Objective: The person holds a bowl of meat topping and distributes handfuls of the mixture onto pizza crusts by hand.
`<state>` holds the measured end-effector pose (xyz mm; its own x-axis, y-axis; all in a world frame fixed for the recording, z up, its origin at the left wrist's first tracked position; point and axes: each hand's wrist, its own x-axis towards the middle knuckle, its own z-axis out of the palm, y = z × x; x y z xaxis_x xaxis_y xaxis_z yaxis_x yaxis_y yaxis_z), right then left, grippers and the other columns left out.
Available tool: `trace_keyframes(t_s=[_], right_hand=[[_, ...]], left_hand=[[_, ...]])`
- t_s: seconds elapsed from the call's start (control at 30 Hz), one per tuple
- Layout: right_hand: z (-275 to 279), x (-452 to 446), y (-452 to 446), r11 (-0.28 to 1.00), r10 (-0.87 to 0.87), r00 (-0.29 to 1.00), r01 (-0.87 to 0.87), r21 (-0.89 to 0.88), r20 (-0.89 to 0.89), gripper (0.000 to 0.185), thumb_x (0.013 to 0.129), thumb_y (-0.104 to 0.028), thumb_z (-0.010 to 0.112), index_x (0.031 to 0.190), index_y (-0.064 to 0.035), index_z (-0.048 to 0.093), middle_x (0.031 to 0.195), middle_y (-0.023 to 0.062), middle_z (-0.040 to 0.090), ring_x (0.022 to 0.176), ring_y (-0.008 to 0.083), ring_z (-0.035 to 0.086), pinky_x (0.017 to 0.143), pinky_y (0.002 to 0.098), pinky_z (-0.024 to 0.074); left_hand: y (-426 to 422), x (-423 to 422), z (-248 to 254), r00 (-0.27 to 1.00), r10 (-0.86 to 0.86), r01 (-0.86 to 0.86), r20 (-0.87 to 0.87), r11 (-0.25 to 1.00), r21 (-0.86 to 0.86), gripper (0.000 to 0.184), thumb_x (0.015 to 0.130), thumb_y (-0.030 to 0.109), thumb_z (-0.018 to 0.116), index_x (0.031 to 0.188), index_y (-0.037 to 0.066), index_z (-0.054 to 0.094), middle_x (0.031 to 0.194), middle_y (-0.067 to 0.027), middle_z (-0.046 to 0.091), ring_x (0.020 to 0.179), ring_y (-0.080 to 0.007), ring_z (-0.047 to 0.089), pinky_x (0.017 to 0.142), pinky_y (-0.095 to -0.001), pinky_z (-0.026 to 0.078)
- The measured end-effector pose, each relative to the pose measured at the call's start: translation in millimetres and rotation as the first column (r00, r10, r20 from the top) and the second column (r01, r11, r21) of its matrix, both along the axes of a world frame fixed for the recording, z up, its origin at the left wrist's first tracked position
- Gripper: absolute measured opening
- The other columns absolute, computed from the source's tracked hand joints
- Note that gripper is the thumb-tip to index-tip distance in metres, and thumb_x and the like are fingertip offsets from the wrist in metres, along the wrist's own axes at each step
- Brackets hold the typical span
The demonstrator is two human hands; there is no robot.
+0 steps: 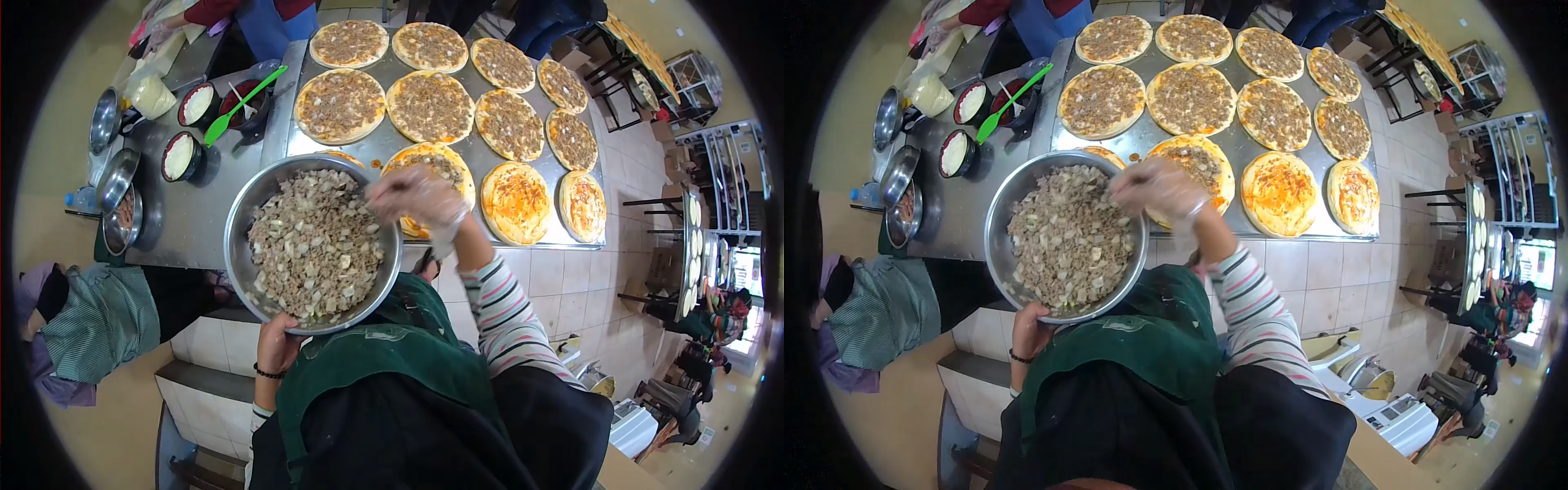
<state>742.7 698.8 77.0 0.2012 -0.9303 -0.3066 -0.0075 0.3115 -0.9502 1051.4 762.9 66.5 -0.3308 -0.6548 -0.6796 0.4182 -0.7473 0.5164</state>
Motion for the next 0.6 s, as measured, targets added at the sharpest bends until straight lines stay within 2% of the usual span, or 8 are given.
trace_keyframes(t_s=[0.13,0.17,0.23,0.27,0.33,0.43,0.57,0.6], right_hand=[[-54.6,-90.3,-23.6,0.989,-0.148,0.831,0.125,-0.079,-0.536,0.02,0.067,-0.017,0.059,0.083,-0.005,0.06,0.073,0.0067,0.06,0.067,0.0151,0.057,0.064,0.0253,0.0452],[-73.6,-102.5,-29.2,0.989,-0.146,0.833,0.123,-0.078,-0.534,0.02,0.067,-0.017,0.059,0.083,-0.005,0.06,0.073,0.0067,0.06,0.067,0.0151,0.057,0.064,0.0253,0.0452],[-90.2,-111.1,-36.0,0.958,-0.105,0.401,-0.206,-0.201,-0.91,0.019,0.066,-0.02,0.056,0.079,-0.0078,0.061,0.075,0.0096,0.06,0.07,0.0211,0.058,0.065,0.0291,0.0453],[-98.3,-115.6,-36.5,0.957,-0.101,0.405,-0.208,-0.2,-0.909,0.019,0.066,-0.02,0.056,0.079,-0.0078,0.061,0.075,0.0096,0.06,0.07,0.0211,0.058,0.065,0.0291,0.0453],[-93.5,-112.8,-39.5,0.977,-0.085,0.206,-0.173,-0.122,-0.975,0.017,0.067,-0.021,0.051,0.075,-0.0101,0.06,0.077,0.0109,0.058,0.075,0.0245,0.056,0.067,0.0322,0.0444],[-84.1,-105.0,-40.2,0.979,-0.08,0.392,-0.142,-0.146,-0.917,0.016,0.068,-0.019,0.048,0.073,-0.0111,0.06,0.076,0.0098,0.058,0.075,0.0243,0.056,0.068,0.0328,0.0436],[-117.0,-99.2,-60.4,0.929,-0.056,0.277,-0.337,-0.151,-0.959,0.017,0.07,-0.02,0.047,0.075,-0.0119,0.061,0.078,0.0104,0.058,0.075,0.0245,0.055,0.07,0.0332,0.0428],[-111.2,-98.1,-67.0,0.942,0.067,0.259,-0.335,-0.025,-0.964,0.018,0.07,-0.021,0.047,0.077,-0.0121,0.06,0.079,0.0099,0.059,0.076,0.0242,0.055,0.07,0.0325,0.0427]], left_hand=[[5.7,11.8,-3.7,0.999,0.019,-0.023,0.049,0.997,0.076,0.02,0.065,-0.001,0.042,0.084,-0.006,0.045,0.089,-0.0144,0.05,0.082,-0.027,0.053,0.075,-0.0438,0.045],[6.4,14.5,-5.9,0.998,0.027,-0.03,0.05,0.998,0.056,0.02,0.065,-0.001,0.042,0.084,-0.006,0.045,0.089,-0.0148,0.05,0.083,-0.0274,0.053,0.075,-0.044,0.045],[8.5,17.7,-7.7,0.997,0.046,-0.05,0.06,0.997,0.063,0.019,0.065,-0.001,0.042,0.083,-0.006,0.045,0.089,-0.0148,0.05,0.084,-0.0275,0.053,0.074,-0.0443,0.045],[9.2,18.7,-6.5,0.995,0.054,-0.061,0.084,0.995,0.08,0.021,0.064,-0.001,0.041,0.085,-0.006,0.044,0.09,-0.0149,0.05,0.084,-0.0276,0.053,0.074,-0.0444,0.046],[9.7,19.7,-3.2,0.991,0.065,-0.076,0.113,0.993,0.094,0.023,0.064,-0.002,0.04,0.087,-0.006,0.043,0.091,-0.0149,0.049,0.083,-0.0277,0.053,0.073,-0.0445,0.046],[10.9,17.5,-0.4,0.984,0.127,-0.138,0.123,0.986,0.092,0.03,0.064,-0.003,0.039,0.093,-0.007,0.04,0.094,-0.0157,0.048,0.084,-0.0288,0.052,0.072,-0.0446,0.046],[12.9,20.7,-3.1,0.988,0.105,-0.115,0.111,0.989,0.09,0.041,0.064,-0.002,0.037,0.105,-0.008,0.034,0.104,-0.0164,0.044,0.093,-0.0288,0.049,0.078,-0.042,0.044],[13.1,21.7,-3.7,0.992,0.047,-0.058,0.116,0.994,0.088,0.048,0.064,0.0,0.037,0.111,-0.007,0.032,0.111,-0.0161,0.043,0.1,-0.0278,0.045,0.084,-0.0389,0.041]])
